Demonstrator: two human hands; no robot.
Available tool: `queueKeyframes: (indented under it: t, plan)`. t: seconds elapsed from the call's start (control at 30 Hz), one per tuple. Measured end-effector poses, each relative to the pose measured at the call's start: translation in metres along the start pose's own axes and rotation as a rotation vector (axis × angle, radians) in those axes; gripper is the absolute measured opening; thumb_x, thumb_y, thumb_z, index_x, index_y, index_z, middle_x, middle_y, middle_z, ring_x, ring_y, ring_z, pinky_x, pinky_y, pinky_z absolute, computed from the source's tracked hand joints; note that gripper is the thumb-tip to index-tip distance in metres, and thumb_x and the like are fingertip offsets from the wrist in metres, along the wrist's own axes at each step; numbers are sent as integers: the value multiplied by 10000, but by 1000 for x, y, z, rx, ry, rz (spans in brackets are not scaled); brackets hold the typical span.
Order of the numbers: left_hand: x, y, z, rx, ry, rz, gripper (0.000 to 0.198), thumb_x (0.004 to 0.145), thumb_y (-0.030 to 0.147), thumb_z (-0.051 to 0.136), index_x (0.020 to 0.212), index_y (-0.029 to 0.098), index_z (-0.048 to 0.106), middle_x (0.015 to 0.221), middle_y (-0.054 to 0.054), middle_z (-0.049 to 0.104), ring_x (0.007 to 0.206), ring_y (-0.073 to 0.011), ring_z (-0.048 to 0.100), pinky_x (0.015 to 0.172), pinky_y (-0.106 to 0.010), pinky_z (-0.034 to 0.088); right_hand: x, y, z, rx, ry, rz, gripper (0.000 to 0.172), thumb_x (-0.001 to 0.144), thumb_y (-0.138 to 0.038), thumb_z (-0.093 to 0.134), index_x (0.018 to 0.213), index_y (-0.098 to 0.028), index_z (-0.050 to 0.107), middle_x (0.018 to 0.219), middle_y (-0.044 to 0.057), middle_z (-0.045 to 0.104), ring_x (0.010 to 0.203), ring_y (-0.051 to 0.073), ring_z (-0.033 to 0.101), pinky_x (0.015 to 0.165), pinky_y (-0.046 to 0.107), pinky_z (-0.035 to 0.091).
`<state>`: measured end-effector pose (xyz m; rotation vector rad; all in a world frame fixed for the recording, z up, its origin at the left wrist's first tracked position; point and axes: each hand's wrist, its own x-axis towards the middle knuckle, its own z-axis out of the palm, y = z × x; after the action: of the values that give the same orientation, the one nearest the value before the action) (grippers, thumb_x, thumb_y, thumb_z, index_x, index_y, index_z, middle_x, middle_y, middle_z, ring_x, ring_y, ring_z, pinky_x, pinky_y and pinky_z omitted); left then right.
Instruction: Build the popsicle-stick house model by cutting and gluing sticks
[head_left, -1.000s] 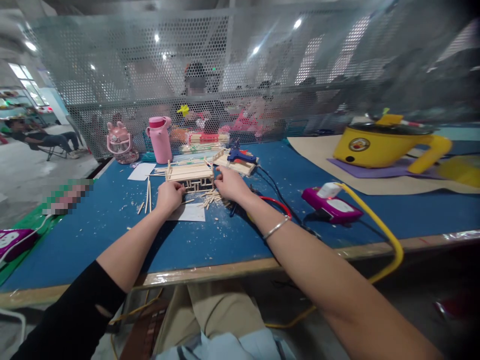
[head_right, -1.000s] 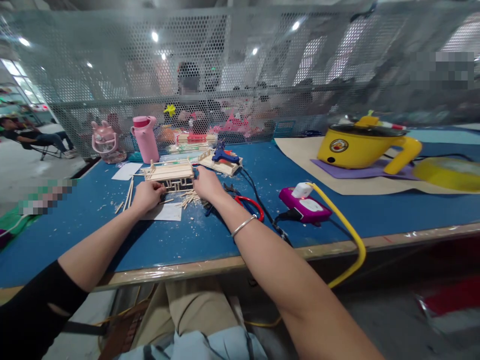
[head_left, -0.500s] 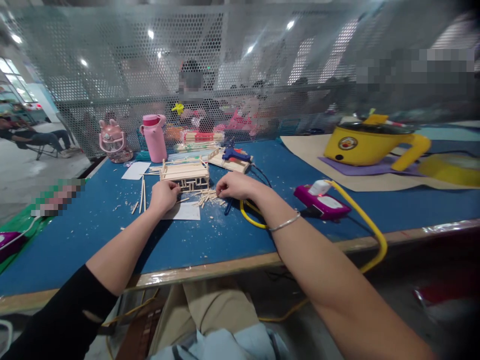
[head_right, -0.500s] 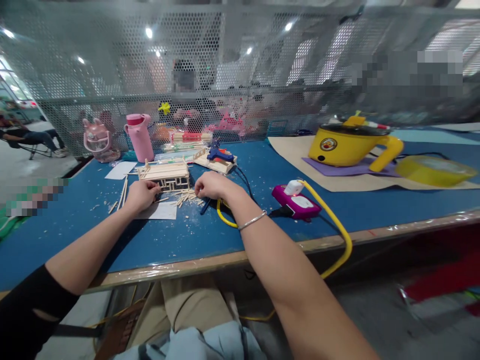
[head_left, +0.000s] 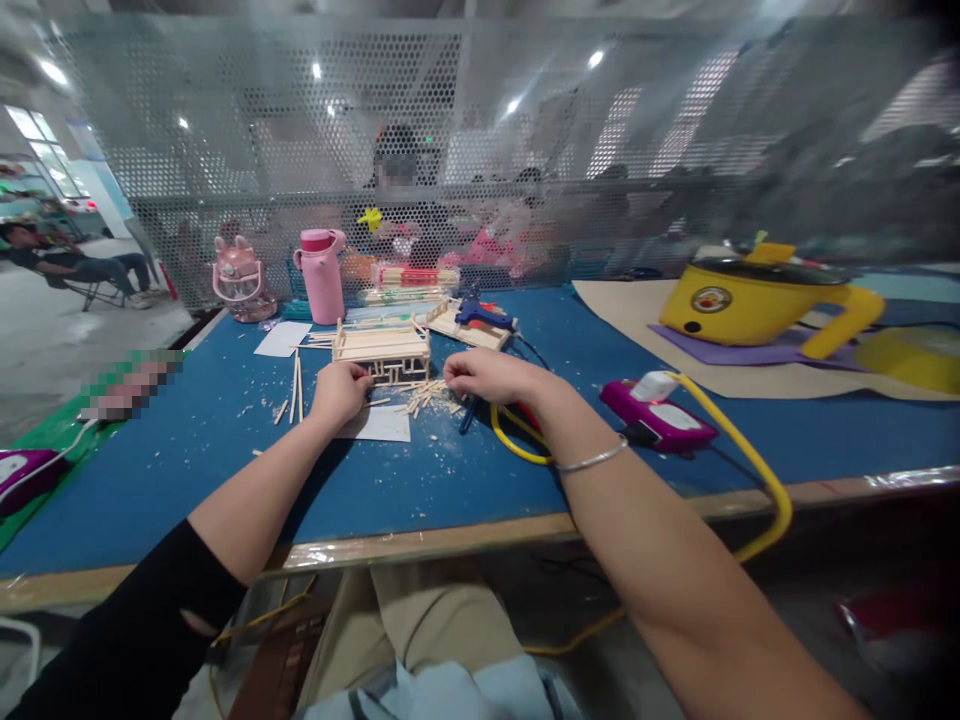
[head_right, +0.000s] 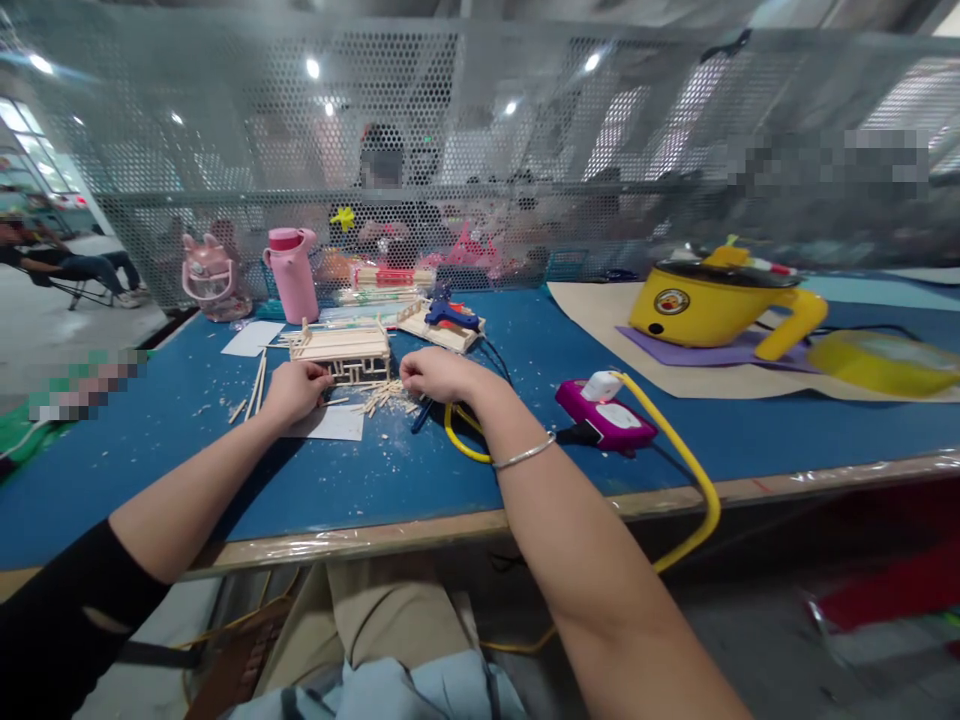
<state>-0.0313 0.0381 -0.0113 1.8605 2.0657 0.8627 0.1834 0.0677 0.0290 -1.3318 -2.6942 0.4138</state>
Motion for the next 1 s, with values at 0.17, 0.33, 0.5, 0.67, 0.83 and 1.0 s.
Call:
queueKeyframes:
  t: [0.17,0.33,0.5,0.67,0.83,1.0]
  plan:
    - [0,-1,0,-29,-21,-2,176,727,253,532,717,159,680,517,-32,627,558,-136,581,613,-216,417,4,-2,4,389,144,-29,284,696,-90,498,969,-168,502,607,-30,512,517,84,442,488,199,331]
    - [1,-3,1,-62,-28,-5,178,722,239,520,718,154,676,503,-29,619,530,-128,581,615,-209,424,17,1,14,875,344,-32,412,688,-51,487,1073,-192,443,607,-64,467,500,64,482,507,193,392]
    - [-1,-6,-2,-85,11,19,203,703,235,481,687,165,670,530,-30,627,561,-141,584,608,-225,413,23,-1,22,1042,283,21,210,736,-137,494,937,-161,549,600,-37,518,504,66,498,504,198,405]
    - [-5,-7,-16,-41,66,95,178,678,244,497,674,156,652,630,-40,645,605,-142,565,600,-235,390,17,-5,21,659,215,13,138,688,-147,566,798,-146,649,661,-3,611,560,74,501,568,203,393]
    - [-4,-8,-19,-206,-96,111,176,669,248,511,725,141,640,575,-7,584,487,-97,487,514,-216,365,19,-17,23,356,170,-43,139,681,-227,590,729,-128,676,636,5,626,572,87,500,554,197,363]
    - [-6,-5,-15,-528,-285,-34,202,698,306,485,689,136,594,462,40,445,393,-67,395,431,-191,326,33,-40,13,32,75,-164,102,678,-201,600,699,-153,688,576,-5,607,537,80,463,520,198,309]
